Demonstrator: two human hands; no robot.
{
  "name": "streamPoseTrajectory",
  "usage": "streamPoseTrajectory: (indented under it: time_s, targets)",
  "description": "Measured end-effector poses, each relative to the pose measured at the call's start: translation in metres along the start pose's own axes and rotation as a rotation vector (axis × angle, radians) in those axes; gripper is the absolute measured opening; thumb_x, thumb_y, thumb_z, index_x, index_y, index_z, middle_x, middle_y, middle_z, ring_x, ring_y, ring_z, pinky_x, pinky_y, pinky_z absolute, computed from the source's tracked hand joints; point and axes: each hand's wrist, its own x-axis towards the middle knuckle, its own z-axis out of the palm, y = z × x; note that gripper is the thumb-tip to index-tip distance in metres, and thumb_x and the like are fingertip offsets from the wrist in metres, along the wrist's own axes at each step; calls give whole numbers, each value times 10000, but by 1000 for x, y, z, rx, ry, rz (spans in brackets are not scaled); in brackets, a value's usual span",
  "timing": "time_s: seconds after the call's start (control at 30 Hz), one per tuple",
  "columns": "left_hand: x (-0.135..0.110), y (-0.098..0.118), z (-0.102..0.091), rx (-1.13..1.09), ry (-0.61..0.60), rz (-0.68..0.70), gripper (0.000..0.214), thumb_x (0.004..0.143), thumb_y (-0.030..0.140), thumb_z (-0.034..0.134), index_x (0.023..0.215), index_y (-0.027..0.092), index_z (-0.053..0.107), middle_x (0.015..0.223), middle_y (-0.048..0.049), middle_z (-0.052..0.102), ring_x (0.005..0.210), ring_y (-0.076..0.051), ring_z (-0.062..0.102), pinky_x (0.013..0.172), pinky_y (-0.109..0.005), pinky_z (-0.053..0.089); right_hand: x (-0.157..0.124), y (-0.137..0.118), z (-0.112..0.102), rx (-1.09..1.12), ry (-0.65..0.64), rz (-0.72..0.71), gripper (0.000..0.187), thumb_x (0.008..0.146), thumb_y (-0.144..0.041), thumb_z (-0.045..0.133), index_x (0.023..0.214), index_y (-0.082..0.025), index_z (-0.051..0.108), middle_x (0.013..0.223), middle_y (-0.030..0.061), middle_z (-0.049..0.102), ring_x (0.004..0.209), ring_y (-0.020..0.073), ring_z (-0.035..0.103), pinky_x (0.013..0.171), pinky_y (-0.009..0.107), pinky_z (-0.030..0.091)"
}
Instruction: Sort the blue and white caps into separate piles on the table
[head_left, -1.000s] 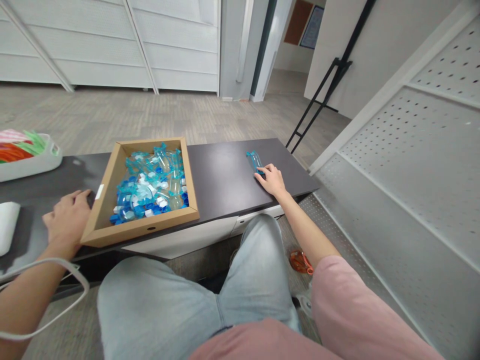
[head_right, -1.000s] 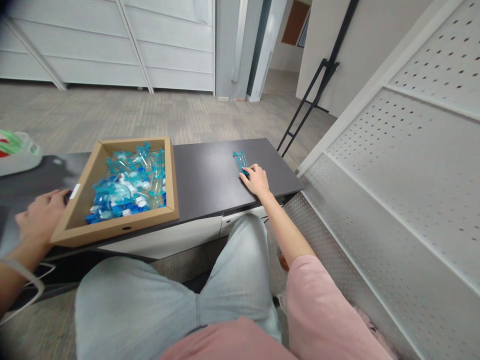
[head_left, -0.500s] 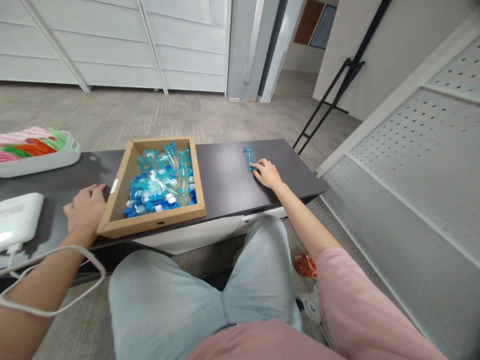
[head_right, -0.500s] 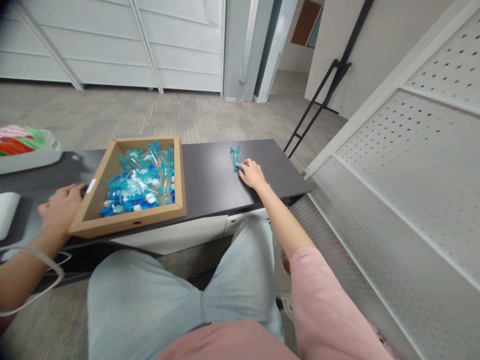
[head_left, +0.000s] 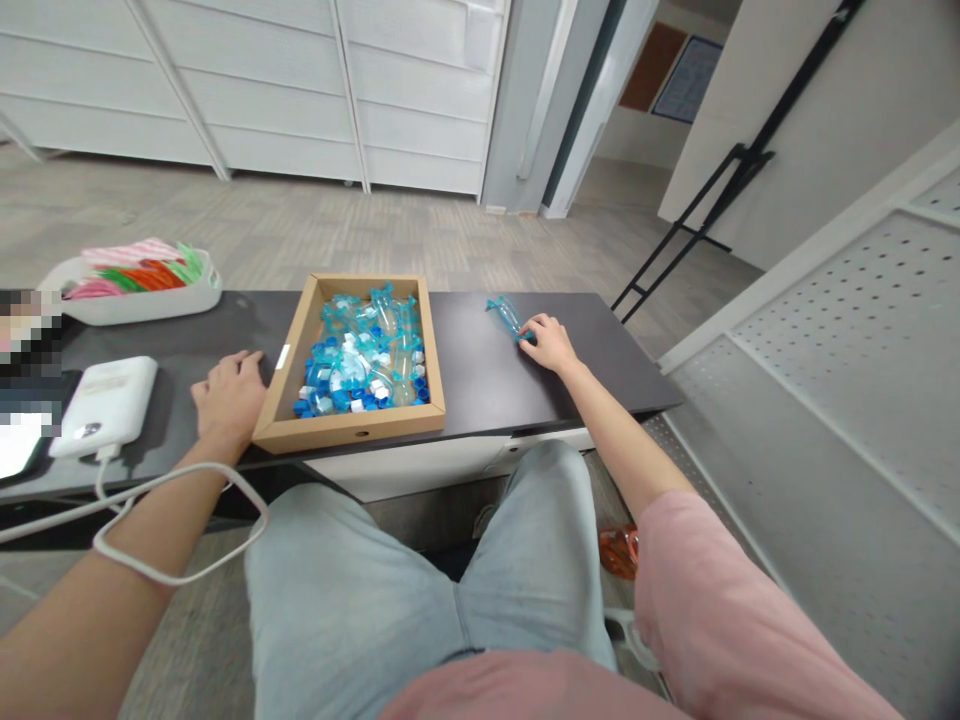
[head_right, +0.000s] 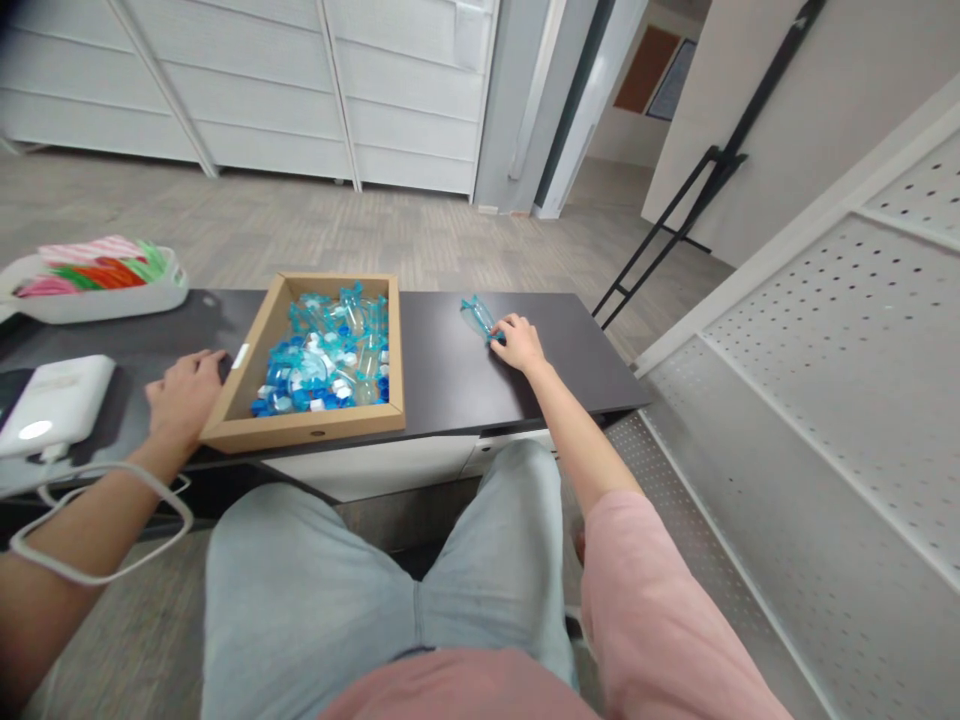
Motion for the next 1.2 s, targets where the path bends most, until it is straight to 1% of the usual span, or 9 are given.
streamPoseTrajectory:
  time_s: [0.1,0.27,0.43,0.53,0.63,0.8,0.97,1.1,1.2]
  targets:
    - [-1,1,0,-10,10,0,698,1183,325,310,1790,95,567,1909,-285,488,1752,-454,472,1406,-690,404,-2,21,-9,14,-31,-43,302,1055,-250,705,1270,-258,916,1591,163,744,1478,405,622,1269,602,550]
    - [-2,2,0,-22,10,11,736,1171,343,297,1786,39,562,1906,-306,477,1737,-495,470,1402,-725,397,-6,38,-16,21,63,167,371,1088,-274,640,1284,-278,954,1609,186,721,1549,427,586,1290,651,544]
    - [-1,1,1,-15,15,5,720,1170,303,295,1780,40,574,1897,-315,487,1744,-492,475,1397,-730,408,-20,16,-13,58,113,219,446,1157,-506,660,1453,-279,904,1547,203,741,1478,449,646,1269,661,557]
    - [-2,1,1,-6,24,10,697,1176,305,333,1777,52,580,1891,-317,498,1738,-483,491,1395,-721,421,-29,-4,-11,77,34,175,530,1138,-610,726,1539,-293,863,1537,185,748,1399,417,728,1254,631,580]
    - [-2,2,0,4,21,3,687,1185,320,345,1775,66,589,1887,-308,509,1737,-469,500,1402,-700,425,-32,-16,-10,80,-72,135,528,1138,-624,741,1541,-308,868,1617,163,731,1434,398,741,1287,610,567]
    - [-2,3,-1,8,13,3,708,1189,357,329,1781,58,577,1885,-316,505,1749,-475,484,1414,-704,407,-16,-18,-13,49,-147,176,549,1235,-554,563,1670,-318,802,1737,161,684,1613,394,642,1364,591,514]
    - [-2,1,0,12,13,1,706,1187,355,312,1788,98,579,1898,-289,505,1746,-466,489,1415,-687,409,12,-15,-13,2,-160,275,602,1257,-529,454,1754,-336,735,1783,167,643,1627,404,606,1393,601,482]
    - [-2,0,1,-1,29,6,689,1178,334,335,1781,108,582,1884,-297,517,1725,-470,506,1391,-700,423,29,-8,-9,20,-121,288,579,1235,-528,488,1697,-332,778,1745,183,660,1602,430,602,1380,637,479]
    - [-2,0,1,-14,24,15,687,1182,339,355,1782,86,575,1872,-322,515,1707,-492,511,1370,-717,431,35,-12,-7,37,12,300,561,1190,-524,587,1659,-290,786,1733,220,651,1601,489,567,1366,720,439]
